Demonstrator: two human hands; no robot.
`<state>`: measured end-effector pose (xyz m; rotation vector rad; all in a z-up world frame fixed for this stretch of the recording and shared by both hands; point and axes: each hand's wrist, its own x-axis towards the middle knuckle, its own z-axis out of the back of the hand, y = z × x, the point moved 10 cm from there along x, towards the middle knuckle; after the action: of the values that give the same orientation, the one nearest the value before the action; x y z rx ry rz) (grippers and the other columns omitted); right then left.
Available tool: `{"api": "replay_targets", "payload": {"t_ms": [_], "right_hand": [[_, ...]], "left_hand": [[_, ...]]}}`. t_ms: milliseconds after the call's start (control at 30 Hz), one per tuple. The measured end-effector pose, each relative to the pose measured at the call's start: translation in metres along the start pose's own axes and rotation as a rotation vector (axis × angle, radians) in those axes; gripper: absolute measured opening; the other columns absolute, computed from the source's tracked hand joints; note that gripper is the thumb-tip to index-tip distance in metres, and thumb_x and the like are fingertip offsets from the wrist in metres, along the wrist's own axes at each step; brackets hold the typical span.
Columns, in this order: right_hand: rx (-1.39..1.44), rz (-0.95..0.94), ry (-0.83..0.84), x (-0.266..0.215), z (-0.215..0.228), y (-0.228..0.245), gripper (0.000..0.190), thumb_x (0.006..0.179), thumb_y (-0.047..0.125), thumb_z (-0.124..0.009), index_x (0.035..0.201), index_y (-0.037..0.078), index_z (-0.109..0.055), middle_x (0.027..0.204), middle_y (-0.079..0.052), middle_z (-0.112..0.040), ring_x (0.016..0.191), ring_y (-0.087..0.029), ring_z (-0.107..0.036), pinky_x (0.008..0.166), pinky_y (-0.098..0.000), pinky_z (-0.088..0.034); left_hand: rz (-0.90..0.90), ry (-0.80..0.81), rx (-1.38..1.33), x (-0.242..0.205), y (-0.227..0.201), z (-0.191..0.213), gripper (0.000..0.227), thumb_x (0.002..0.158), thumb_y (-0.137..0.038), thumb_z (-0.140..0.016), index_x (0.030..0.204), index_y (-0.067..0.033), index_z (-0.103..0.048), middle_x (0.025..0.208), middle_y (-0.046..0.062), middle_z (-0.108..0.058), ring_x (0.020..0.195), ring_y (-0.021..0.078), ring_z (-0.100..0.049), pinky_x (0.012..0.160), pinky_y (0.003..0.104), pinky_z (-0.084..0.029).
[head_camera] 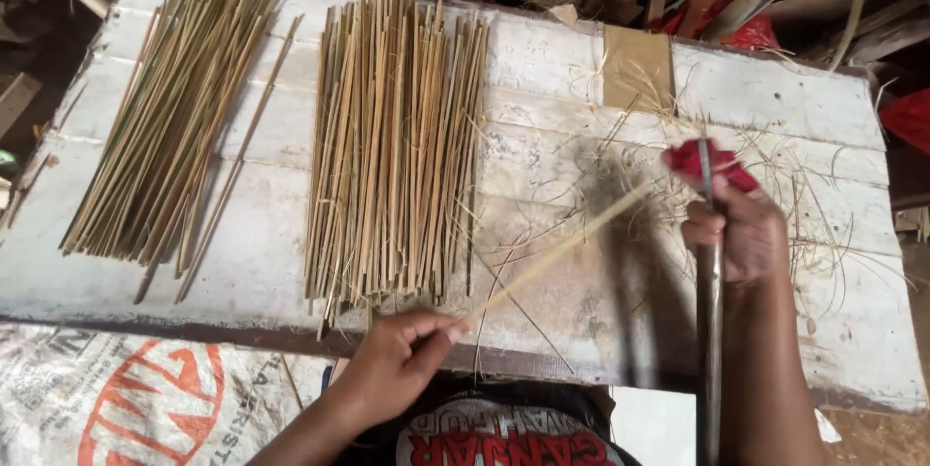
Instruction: Using a hand-held tool to strip fibers or the outer layer from individual bamboo sticks on a workshop table.
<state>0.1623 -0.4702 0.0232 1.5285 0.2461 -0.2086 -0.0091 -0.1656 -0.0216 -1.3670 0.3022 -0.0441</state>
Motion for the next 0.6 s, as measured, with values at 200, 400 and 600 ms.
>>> {"api": "replay_targets", "payload": {"t_ms": [200, 400, 600], "right_hand": [[0.097, -0.29, 0.497, -0.079, -0.133, -0.101, 0.069, 0.087, 0.014, -0.07, 0.15, 0.001, -0.044, 0.053, -0.02, -0.07, 0.04, -0.026, -0.069, 0.031, -0.0293, -0.053], [-0.044, -0.118, 0.191, -0.026, -0.057, -0.01, 0.034, 0.073, 0.0, -0.071, 0.106, -0.003, -0.075, 0.116, -0.02, -0.08, 0.104, -0.03, -0.076, 0.091, -0.0384, -0.057], [0.015, -0.031, -0.152, -0.009, -0.019, -0.036, 0.039, 0.09, 0.017, -0.056, 0.128, 0.018, -0.061, 0.079, 0.009, -0.057, 0.046, 0.002, -0.032, 0.037, -0.0156, -0.026]], "left_hand": [[0.343, 0.066, -0.134, 0.016, 0.013, -0.02, 0.026, 0.097, -0.026, -0.061, 0.106, -0.0117, -0.08, 0.066, 0.0, -0.061, 0.054, 0.0105, -0.048, 0.052, 0.028, -0.039], [0.231, 0.07, 0.009, 0.001, 0.022, 0.0, 0.023, 0.093, -0.027, -0.062, 0.103, -0.0143, -0.079, 0.084, 0.0, -0.07, 0.076, 0.0124, -0.061, 0.071, 0.028, -0.052], [-0.115, -0.202, 0.081, 0.012, -0.002, 0.011, 0.008, 0.088, -0.007, -0.067, 0.089, -0.0066, -0.075, 0.075, 0.003, -0.071, 0.061, 0.0114, -0.064, 0.051, 0.022, -0.058]]}}
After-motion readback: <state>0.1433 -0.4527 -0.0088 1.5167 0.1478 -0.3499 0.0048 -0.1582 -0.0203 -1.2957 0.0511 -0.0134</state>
